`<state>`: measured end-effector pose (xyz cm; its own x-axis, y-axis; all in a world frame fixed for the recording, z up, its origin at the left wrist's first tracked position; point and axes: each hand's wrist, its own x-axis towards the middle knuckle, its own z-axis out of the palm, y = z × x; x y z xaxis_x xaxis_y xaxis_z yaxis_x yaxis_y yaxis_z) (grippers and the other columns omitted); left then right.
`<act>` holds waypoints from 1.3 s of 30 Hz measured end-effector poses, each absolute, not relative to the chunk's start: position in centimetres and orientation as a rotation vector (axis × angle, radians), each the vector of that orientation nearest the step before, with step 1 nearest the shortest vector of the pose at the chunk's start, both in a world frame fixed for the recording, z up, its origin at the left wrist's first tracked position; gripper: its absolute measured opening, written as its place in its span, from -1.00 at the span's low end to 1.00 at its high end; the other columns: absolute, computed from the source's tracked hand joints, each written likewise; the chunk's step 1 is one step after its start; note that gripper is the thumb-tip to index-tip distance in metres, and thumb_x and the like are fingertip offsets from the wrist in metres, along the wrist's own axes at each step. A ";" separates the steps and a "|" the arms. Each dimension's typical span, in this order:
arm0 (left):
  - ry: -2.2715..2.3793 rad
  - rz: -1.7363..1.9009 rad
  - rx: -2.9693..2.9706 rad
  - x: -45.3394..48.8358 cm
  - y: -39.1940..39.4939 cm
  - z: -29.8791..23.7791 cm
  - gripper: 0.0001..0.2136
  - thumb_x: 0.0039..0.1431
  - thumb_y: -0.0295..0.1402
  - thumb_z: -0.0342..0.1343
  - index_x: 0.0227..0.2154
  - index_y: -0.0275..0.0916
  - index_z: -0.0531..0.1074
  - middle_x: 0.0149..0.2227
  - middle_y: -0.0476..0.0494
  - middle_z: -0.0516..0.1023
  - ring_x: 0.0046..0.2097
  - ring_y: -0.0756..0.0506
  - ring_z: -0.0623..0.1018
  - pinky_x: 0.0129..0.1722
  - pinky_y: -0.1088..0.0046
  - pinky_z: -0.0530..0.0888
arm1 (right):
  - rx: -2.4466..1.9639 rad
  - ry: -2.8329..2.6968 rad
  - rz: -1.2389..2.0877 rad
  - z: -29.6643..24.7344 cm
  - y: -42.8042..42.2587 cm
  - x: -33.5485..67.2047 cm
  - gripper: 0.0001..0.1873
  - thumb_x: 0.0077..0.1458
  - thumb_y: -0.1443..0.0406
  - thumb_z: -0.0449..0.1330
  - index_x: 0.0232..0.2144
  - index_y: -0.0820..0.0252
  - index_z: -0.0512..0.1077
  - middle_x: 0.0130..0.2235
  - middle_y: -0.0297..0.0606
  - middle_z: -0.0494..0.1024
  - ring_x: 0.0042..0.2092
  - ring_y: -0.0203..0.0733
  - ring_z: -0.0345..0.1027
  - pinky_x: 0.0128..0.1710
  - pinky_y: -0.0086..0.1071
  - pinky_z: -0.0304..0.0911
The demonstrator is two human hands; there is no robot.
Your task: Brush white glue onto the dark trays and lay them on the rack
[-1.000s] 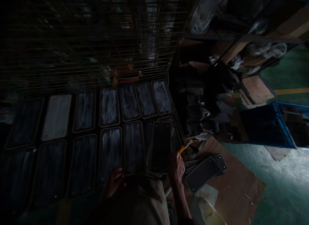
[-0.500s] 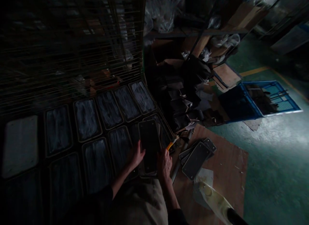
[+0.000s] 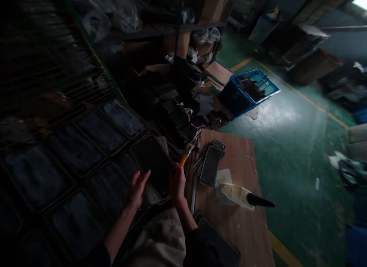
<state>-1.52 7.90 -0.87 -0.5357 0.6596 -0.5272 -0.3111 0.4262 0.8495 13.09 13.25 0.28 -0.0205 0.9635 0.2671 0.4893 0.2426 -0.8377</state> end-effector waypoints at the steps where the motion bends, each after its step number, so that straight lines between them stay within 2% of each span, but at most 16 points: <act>1: 1.683 1.258 0.314 -1.0 7.9 -0.2 -0.47 0.03 -0.04 0.21 0.00 -0.22 0.29 0.04 -0.23 0.42 0.14 -0.22 0.38 0.02 0.37 0.38 | -1.364 -1.626 0.678 1.0 13.2 13.6 -0.91 0.18 0.26 0.06 -0.25 0.12 0.25 -0.08 -0.17 0.48 0.00 -0.19 0.37 -0.01 -0.28 0.28; 5: 1.427 1.295 0.491 1.3 8.3 2.7 -0.56 0.04 -0.12 0.22 -0.08 -0.25 0.35 -0.04 -0.17 0.51 0.01 -0.16 0.48 0.00 0.39 0.41 | -1.436 -1.565 0.640 2.8 11.5 16.9 -0.85 0.20 0.27 0.05 -0.17 0.14 0.30 -0.05 -0.18 0.48 -0.02 -0.21 0.38 -0.02 -0.31 0.28; 8: 1.349 1.284 0.566 3.2 8.2 3.5 -0.59 0.04 -0.15 0.22 -0.09 -0.26 0.35 -0.05 -0.17 0.53 -0.02 -0.14 0.50 0.01 0.38 0.41 | -1.529 -1.515 0.676 2.5 8.9 20.2 -0.71 0.20 0.32 0.00 -0.02 0.14 0.30 -0.09 -0.21 0.51 -0.11 -0.23 0.42 -0.10 -0.36 0.32; 10: 1.326 1.266 0.607 4.4 7.8 3.2 -0.60 0.03 -0.17 0.23 -0.10 -0.26 0.36 -0.05 -0.16 0.54 -0.01 -0.13 0.50 0.03 0.38 0.40 | -1.566 -1.489 0.716 1.6 7.1 22.6 -0.63 0.17 0.35 -0.01 0.04 0.14 0.28 -0.06 -0.21 0.51 -0.09 -0.23 0.42 -0.10 -0.36 0.32; 14: 1.311 1.188 0.661 6.6 6.9 1.7 -0.58 0.02 -0.19 0.24 -0.08 -0.25 0.37 -0.05 -0.18 0.55 -0.01 -0.16 0.51 0.05 0.33 0.39 | -1.605 -1.428 0.738 -0.7 4.5 27.7 -0.60 0.17 0.34 -0.02 0.06 0.15 0.30 -0.01 -0.18 0.49 0.00 -0.17 0.39 -0.02 -0.29 0.30; 18: 1.279 1.099 0.719 9.8 7.3 0.5 -0.56 0.03 -0.19 0.24 -0.05 -0.27 0.37 -0.06 -0.23 0.56 -0.03 -0.19 0.53 0.04 0.25 0.41 | -1.713 -1.424 0.665 -1.9 2.8 33.0 -0.58 0.21 0.26 -0.01 0.09 0.16 0.35 -0.11 -0.16 0.53 -0.11 -0.16 0.45 -0.12 -0.30 0.35; 22: 1.139 1.011 0.718 14.0 10.0 -0.4 -0.55 0.01 -0.24 0.26 -0.03 -0.29 0.38 -0.03 -0.26 0.55 0.00 -0.22 0.53 0.06 0.21 0.41 | -1.837 -1.245 0.527 -2.7 1.8 38.1 -0.61 0.23 0.19 0.03 0.05 0.17 0.39 -0.13 -0.14 0.51 -0.22 -0.20 0.43 -0.25 -0.36 0.35; 26: 1.009 0.953 0.593 18.2 14.2 -2.9 -0.52 -0.06 -0.28 0.31 -0.05 -0.32 0.38 -0.05 -0.30 0.56 -0.05 -0.23 0.56 0.03 0.15 0.43 | -1.923 -1.110 0.496 -4.1 3.0 42.2 -0.58 0.25 0.11 0.02 0.02 0.22 0.40 -0.18 -0.15 0.54 -0.31 -0.23 0.43 -0.28 -0.36 0.34; 30: 0.973 0.927 0.572 21.4 18.7 -6.4 -0.51 -0.13 -0.31 0.35 -0.10 -0.34 0.39 -0.11 -0.26 0.59 -0.11 -0.18 0.57 0.01 0.19 0.43 | -1.990 -1.126 0.442 -6.3 5.6 44.9 -0.56 0.23 0.07 0.01 -0.04 0.25 0.43 -0.20 -0.13 0.57 -0.33 -0.21 0.45 -0.30 -0.36 0.35; 36: 0.904 0.891 0.706 24.9 23.9 -11.9 -0.58 -0.09 -0.33 0.30 -0.13 -0.32 0.39 -0.18 -0.20 0.58 -0.22 -0.12 0.57 -0.11 0.26 0.47 | -2.025 -1.236 0.398 -11.4 7.9 47.5 -0.61 0.24 0.13 -0.01 -0.03 0.17 0.43 -0.13 -0.14 0.57 -0.22 -0.16 0.48 -0.25 -0.33 0.37; 39: 1.181 0.826 0.961 26.3 25.4 -15.0 -0.70 -0.08 -0.42 0.25 -0.23 -0.31 0.41 -0.33 -0.11 0.55 -0.34 -0.07 0.54 -0.25 0.36 0.48 | -2.030 -1.297 0.376 -13.9 8.5 48.3 -0.61 0.26 0.15 -0.04 0.00 0.16 0.41 -0.07 -0.14 0.54 -0.16 -0.16 0.48 -0.21 -0.32 0.38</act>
